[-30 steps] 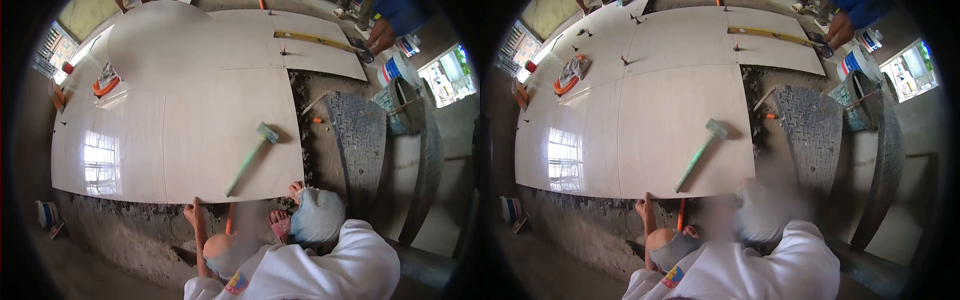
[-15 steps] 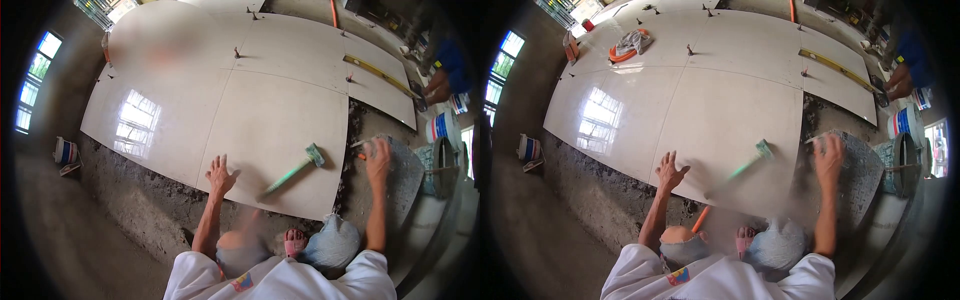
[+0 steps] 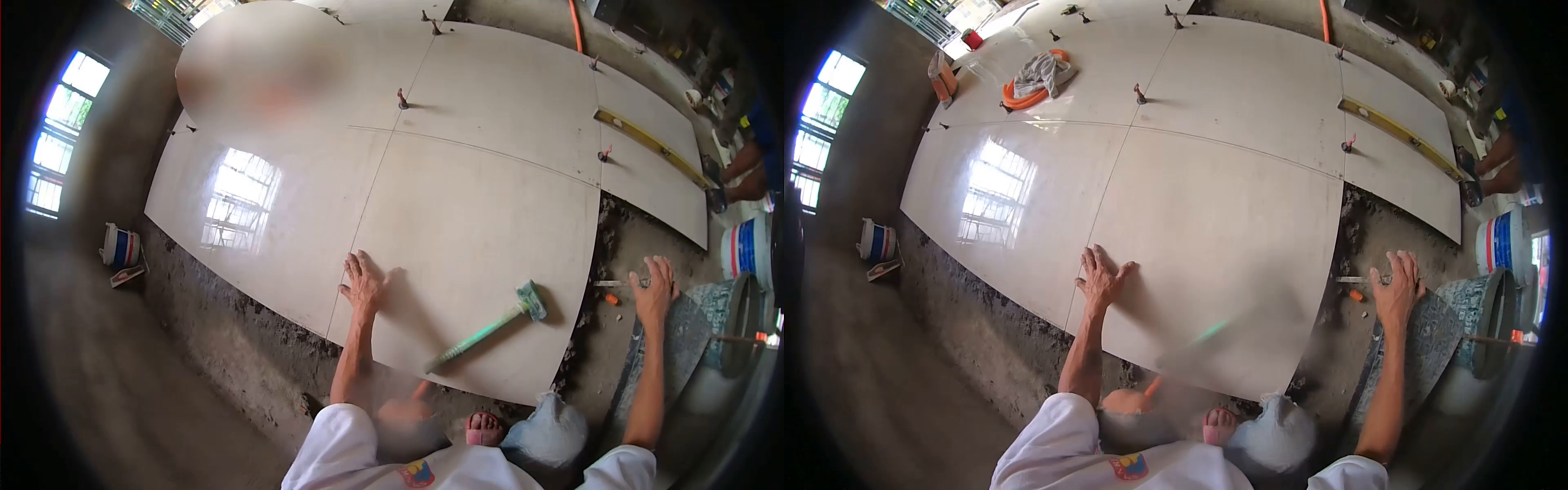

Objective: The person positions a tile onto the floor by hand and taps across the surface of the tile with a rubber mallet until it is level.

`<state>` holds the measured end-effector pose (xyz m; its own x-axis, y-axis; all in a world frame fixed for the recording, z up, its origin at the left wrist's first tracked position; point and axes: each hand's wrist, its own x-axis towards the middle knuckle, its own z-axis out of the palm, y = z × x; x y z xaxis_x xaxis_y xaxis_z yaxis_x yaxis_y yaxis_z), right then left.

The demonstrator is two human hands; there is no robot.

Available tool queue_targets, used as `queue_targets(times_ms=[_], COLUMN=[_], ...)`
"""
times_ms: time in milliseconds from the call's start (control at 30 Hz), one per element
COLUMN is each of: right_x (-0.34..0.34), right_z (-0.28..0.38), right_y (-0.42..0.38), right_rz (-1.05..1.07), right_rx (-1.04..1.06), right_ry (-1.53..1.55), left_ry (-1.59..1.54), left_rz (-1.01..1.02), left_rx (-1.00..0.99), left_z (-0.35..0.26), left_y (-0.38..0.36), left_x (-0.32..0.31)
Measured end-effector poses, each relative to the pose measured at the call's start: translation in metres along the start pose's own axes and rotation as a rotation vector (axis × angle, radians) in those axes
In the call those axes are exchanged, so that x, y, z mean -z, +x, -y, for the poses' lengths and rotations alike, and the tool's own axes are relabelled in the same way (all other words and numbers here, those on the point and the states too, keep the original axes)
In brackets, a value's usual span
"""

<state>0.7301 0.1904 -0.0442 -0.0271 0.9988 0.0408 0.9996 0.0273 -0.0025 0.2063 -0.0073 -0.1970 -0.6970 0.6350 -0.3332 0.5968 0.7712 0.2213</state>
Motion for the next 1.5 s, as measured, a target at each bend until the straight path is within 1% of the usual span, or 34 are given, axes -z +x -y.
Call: queue_targets(times_ms=[100,167,200,267,300,333,367,400,433,467,500,567,633,667,700,733,867,933,967,1000,1033,1100,1167,1200,1233,1267,1300,1333,1400,1433,1467,1500], right_x=[-0.001,0.005,0.005,0.005,0.007,0.009,0.011,0.014,0.015,0.015,0.013,0.016,0.020,0.018,0.015,0.015,0.009,0.010,0.009,0.009,0.009,0.011,0.015,0.010,0.010,0.006,0.010,0.013,0.019,0.022,0.017,0.013], right_z=[0.004,0.007,0.004,-0.002,-0.001,0.001,-0.001,-0.002,-0.004,-0.005,-0.006,-0.006,-0.006,-0.007,-0.008,-0.007,-0.009,-0.009,-0.010,-0.010,-0.013,-0.011,-0.007,-0.008,-0.007,-0.008,-0.006,-0.006,0.000,0.003,-0.001,0.002], right_y=[0.003,0.004,0.004,0.006,0.008,0.009,0.010,0.013,0.011,0.012,0.012,0.015,0.018,0.018,0.018,0.018,0.019,0.018,0.020,0.021,0.021,0.021,0.022,0.022,0.024,0.020,0.020,0.020,0.020,0.019,0.019,0.023], right_rz=[0.023,0.065,0.049,0.039,0.037,0.031,0.019,-0.006,-0.024,-0.045,-0.048,-0.009,0.046,0.044,-0.026,-0.010,-0.003,0.053,0.077,0.080,0.057,0.025,0.025,-0.020,0.032,0.012,0.064,0.071,0.117,0.074,0.174,0.153], right_rx=[-0.011,-0.070,-0.058,-0.039,-0.039,-0.037,-0.041,-0.036,-0.022,-0.024,-0.038,-0.073,-0.106,-0.105,-0.085,-0.087,-0.100,-0.108,-0.110,-0.108,-0.102,-0.081,-0.045,-0.021,-0.036,-0.037,-0.039,-0.032,-0.019,-0.004,-0.005,0.010], right_ry=[0.018,0.024,0.022,0.038,0.060,0.079,0.089,0.110,0.132,0.148,0.159,0.172,0.177,0.170,0.186,0.183,0.170,0.155,0.145,0.154,0.157,0.189,0.166,0.139,0.116,0.101,0.085,0.100,-0.005,-0.007,-0.048,-0.050], left_ry=[0.005,-0.017,0.126,0.341,0.367,0.316,0.306,0.111,0.116,0.153,0.170,0.189,0.178,0.174,0.168,0.162,0.120,0.109,0.132,0.272,0.410,0.398,0.417,0.426,0.438,0.451,0.463,0.463,0.438,0.412,0.363,0.315], left_rz=[0.014,0.109,0.178,0.385,0.469,0.501,0.614,0.835,0.928,0.962,0.975,0.979,0.975,0.975,0.979,0.984,1.029,1.057,1.067,1.054,1.036,0.903,0.797,0.754,0.718,0.686,0.661,0.636,0.589,0.584,0.570,0.556], left_rx=[0.035,0.170,0.067,0.074,-0.010,-0.085,-0.311,-0.292,-0.137,0.013,0.118,0.232,0.249,0.252,0.252,0.250,0.218,0.180,0.165,0.153,0.145,0.275,0.307,0.312,0.308,0.304,0.301,0.299,0.311,0.333,0.352,0.370], left_z=[-0.003,0.000,0.032,0.097,0.121,0.154,0.219,0.229,0.216,0.196,0.169,0.100,0.037,0.009,-0.017,-0.039,-0.105,-0.134,-0.149,-0.166,-0.174,-0.155,-0.139,-0.135,-0.129,-0.124,-0.116,-0.112,-0.103,-0.101,-0.111,-0.121], left_y=[-0.006,-0.025,-0.034,-0.069,-0.106,-0.146,-0.181,-0.217,-0.256,-0.285,-0.310,-0.344,-0.364,-0.372,-0.379,-0.385,-0.403,-0.411,-0.416,-0.423,-0.429,-0.438,-0.444,-0.444,-0.446,-0.449,-0.451,-0.452,-0.449,-0.449,-0.437,-0.425], left_x=[0.006,0.014,0.001,-0.014,-0.003,0.003,-0.010,0.010,0.035,0.055,0.077,0.121,0.155,0.170,0.184,0.196,0.235,0.247,0.252,0.253,0.253,0.245,0.247,0.244,0.243,0.242,0.242,0.237,0.235,0.238,0.246,0.255])
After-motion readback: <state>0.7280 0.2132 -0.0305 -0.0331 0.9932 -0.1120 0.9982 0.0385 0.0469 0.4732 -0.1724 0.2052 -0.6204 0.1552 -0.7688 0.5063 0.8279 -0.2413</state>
